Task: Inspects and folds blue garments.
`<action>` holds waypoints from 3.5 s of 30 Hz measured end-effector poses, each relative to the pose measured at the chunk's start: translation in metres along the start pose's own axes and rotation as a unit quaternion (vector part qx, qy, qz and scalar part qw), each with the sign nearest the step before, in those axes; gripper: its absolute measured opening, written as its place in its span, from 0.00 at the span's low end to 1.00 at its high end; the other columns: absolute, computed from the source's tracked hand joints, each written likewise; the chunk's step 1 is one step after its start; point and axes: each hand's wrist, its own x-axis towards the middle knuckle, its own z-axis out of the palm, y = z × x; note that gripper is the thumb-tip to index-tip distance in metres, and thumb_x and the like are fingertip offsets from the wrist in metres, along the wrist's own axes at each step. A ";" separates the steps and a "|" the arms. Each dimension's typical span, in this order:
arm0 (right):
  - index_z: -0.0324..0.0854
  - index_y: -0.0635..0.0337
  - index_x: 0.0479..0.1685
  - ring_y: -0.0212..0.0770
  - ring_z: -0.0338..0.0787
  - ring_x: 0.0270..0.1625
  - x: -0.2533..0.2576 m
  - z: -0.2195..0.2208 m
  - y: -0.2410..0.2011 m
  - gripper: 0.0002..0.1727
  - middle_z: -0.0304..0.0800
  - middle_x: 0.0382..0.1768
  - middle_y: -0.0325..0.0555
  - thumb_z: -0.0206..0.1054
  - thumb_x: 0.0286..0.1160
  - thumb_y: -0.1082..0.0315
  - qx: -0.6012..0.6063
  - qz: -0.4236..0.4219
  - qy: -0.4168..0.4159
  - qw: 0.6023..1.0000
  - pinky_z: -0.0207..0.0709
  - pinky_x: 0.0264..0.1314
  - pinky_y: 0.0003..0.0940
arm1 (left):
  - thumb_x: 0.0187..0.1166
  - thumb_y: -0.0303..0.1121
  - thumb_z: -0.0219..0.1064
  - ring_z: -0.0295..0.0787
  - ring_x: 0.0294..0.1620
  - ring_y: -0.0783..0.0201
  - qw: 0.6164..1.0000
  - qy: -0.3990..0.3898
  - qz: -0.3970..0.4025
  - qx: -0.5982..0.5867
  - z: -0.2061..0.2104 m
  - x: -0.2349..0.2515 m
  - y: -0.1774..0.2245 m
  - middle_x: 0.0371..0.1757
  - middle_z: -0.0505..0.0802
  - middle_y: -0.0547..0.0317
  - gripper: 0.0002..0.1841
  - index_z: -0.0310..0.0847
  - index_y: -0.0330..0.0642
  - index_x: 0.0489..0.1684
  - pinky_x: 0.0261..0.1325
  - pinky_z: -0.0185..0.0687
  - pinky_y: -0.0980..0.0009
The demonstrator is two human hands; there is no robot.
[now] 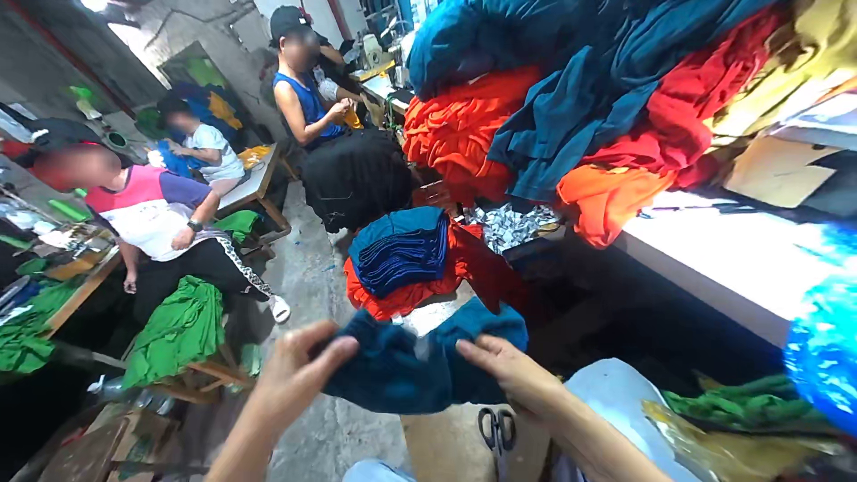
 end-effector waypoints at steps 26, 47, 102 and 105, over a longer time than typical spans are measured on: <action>0.88 0.51 0.43 0.23 0.89 0.37 -0.014 -0.053 0.028 0.09 0.92 0.35 0.30 0.61 0.84 0.69 -0.139 -0.154 0.145 0.967 0.84 0.41 0.21 | 0.79 0.29 0.63 0.86 0.31 0.86 0.994 0.093 0.054 -0.036 -0.005 -0.012 0.048 0.31 0.90 0.78 0.06 0.87 0.47 0.40 0.35 0.85 0.86; 0.91 0.43 0.42 0.28 0.86 0.52 -0.010 0.022 -0.046 0.13 0.87 0.53 0.34 0.68 0.75 0.48 -0.530 -0.400 -0.174 0.727 0.80 0.48 0.27 | 0.77 0.46 0.66 0.84 0.37 0.84 0.952 -0.033 0.248 0.175 0.025 -0.035 0.048 0.35 0.88 0.74 0.11 0.92 0.54 0.36 0.38 0.79 0.87; 0.85 0.62 0.49 0.23 0.90 0.43 0.023 0.042 -0.085 0.13 0.93 0.42 0.33 0.73 0.65 0.78 -0.302 -0.454 -0.218 0.810 0.86 0.46 0.17 | 0.72 0.31 0.74 0.91 0.42 0.76 0.973 0.062 0.096 -0.201 0.000 -0.044 0.030 0.44 0.93 0.70 0.21 0.83 0.53 0.65 0.47 0.89 0.79; 0.86 0.55 0.48 0.22 0.90 0.46 0.035 0.049 -0.078 0.08 0.92 0.44 0.30 0.71 0.72 0.70 -0.305 -0.473 -0.205 0.801 0.87 0.50 0.20 | 0.76 0.50 0.71 0.90 0.58 0.70 0.988 0.080 0.132 0.005 -0.007 -0.036 0.034 0.56 0.93 0.63 0.28 0.81 0.44 0.71 0.61 0.87 0.64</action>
